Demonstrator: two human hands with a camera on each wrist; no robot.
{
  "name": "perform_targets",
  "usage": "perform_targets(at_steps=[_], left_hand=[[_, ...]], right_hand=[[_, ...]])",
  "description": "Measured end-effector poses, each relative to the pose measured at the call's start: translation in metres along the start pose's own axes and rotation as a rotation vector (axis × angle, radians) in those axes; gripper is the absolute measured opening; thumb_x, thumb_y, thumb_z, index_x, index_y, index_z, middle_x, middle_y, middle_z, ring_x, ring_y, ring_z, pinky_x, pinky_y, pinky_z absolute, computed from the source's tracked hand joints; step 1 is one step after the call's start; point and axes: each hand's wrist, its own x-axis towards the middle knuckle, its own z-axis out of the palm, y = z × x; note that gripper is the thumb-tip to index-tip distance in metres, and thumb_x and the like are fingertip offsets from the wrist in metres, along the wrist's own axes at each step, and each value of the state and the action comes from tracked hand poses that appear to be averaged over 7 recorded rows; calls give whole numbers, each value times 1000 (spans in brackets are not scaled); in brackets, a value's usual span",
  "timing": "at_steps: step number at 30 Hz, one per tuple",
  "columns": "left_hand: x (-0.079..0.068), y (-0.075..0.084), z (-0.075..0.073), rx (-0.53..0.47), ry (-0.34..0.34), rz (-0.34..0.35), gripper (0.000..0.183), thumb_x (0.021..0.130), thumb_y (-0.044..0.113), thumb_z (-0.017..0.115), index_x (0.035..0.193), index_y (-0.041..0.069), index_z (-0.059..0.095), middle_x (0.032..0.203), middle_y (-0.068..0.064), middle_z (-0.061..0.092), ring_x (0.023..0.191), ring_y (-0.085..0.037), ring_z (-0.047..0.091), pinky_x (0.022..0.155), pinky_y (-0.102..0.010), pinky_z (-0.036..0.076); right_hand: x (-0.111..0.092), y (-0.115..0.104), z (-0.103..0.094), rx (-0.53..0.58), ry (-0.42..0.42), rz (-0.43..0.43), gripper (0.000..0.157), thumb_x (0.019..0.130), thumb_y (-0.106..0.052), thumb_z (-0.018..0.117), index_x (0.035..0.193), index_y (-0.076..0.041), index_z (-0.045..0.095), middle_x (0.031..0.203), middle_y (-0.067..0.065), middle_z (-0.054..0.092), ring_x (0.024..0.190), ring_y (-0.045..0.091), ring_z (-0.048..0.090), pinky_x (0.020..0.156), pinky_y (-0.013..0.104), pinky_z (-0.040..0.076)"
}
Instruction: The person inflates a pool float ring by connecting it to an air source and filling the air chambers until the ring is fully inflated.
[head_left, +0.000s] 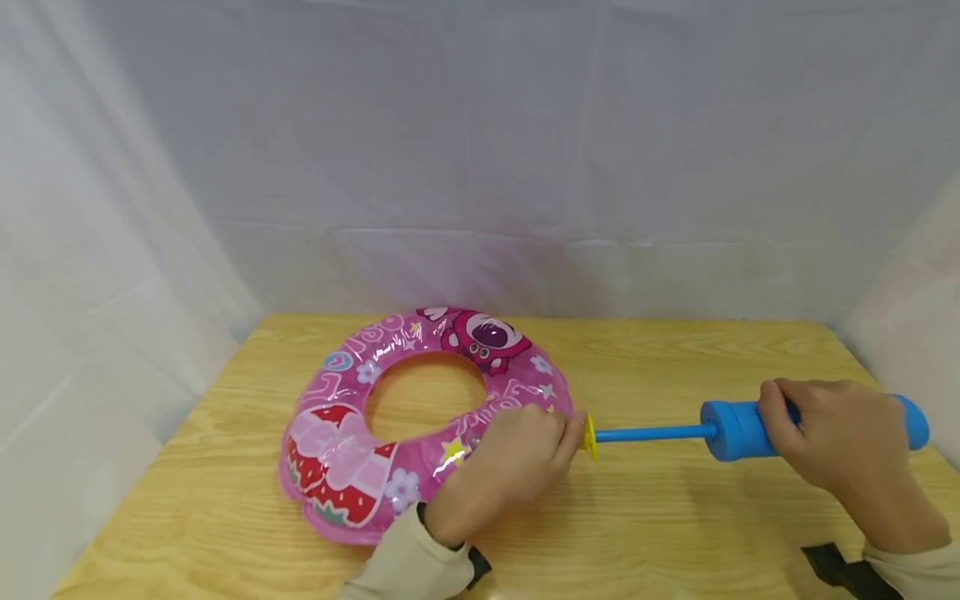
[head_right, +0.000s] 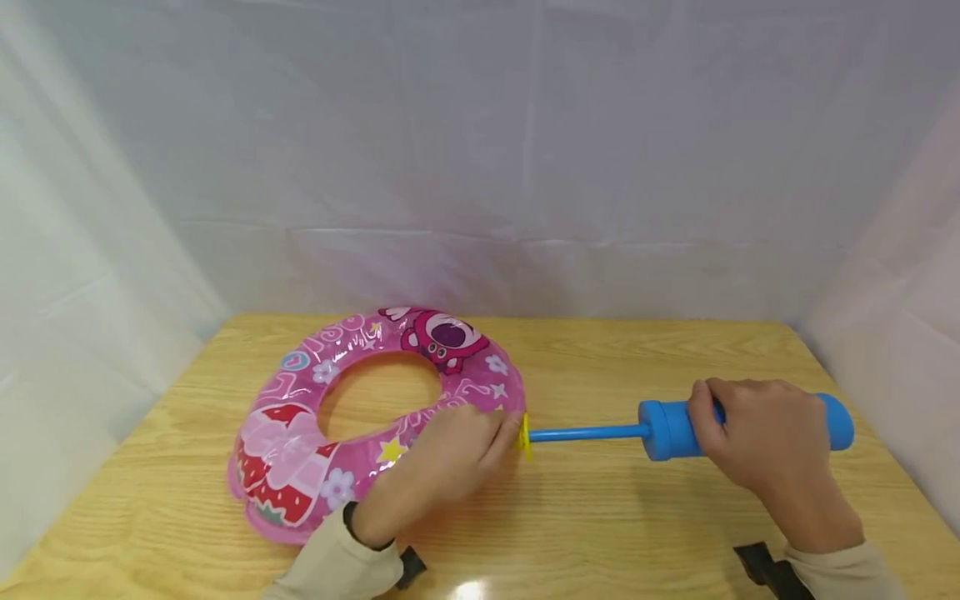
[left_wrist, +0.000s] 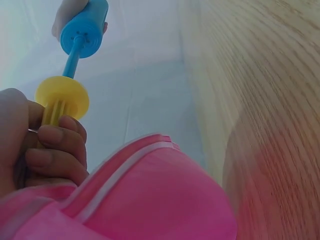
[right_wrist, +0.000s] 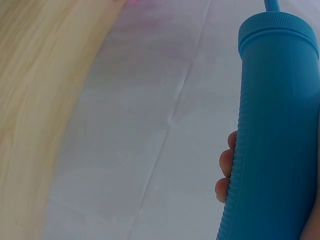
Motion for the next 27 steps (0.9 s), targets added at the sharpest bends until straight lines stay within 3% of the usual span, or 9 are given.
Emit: perform_targets(at_steps=[11, 15, 18, 22, 26, 27], left_hand=[[1, -3, -5, 38, 33, 1, 48, 105, 30, 35, 60, 17, 47, 51, 6, 36, 48, -12, 42, 47, -26, 36], [2, -2, -5, 45, 49, 11, 48, 105, 29, 36, 60, 17, 46, 51, 6, 35, 48, -12, 41, 47, -26, 36], [3, -1, -4, 36, 31, 4, 48, 105, 29, 35, 61, 17, 47, 51, 6, 36, 47, -12, 41, 47, -25, 36], [3, 1, -3, 62, 12, 9, 50, 106, 29, 33, 59, 16, 45, 50, 6, 36, 46, -11, 41, 46, -25, 35], [3, 3, 0, 112, 32, 25, 51, 105, 26, 34, 55, 16, 43, 49, 6, 35, 45, -12, 41, 44, -26, 36], [3, 4, 1, 122, 41, 24, 51, 105, 26, 34, 55, 17, 43, 49, 5, 36, 45, -12, 42, 44, -27, 36]], right_hand=[[-4, 22, 1, -18, 51, -2, 54, 103, -29, 30, 73, 2, 62, 52, 5, 34, 46, 22, 25, 44, 39, 17], [-16, 58, 28, -35, 72, 2, 49, 103, -31, 34, 74, -1, 59, 53, 5, 30, 48, 26, 27, 45, 44, 18], [-30, 91, 59, -73, 74, -2, 43, 102, -34, 40, 68, -11, 53, 53, 2, 26, 49, 24, 24, 47, 44, 15], [-46, 118, 91, -97, 60, -19, 38, 99, -33, 46, 63, -22, 39, 55, 0, 18, 50, 22, 17, 51, 44, 9], [-54, 124, 112, -119, 93, -64, 41, 98, -31, 45, 61, -27, 28, 56, -2, 14, 50, 20, 14, 54, 41, 5], [-52, 118, 110, -115, 101, -72, 42, 98, -31, 45, 60, -27, 26, 56, -2, 13, 49, 19, 13, 55, 40, 4]])
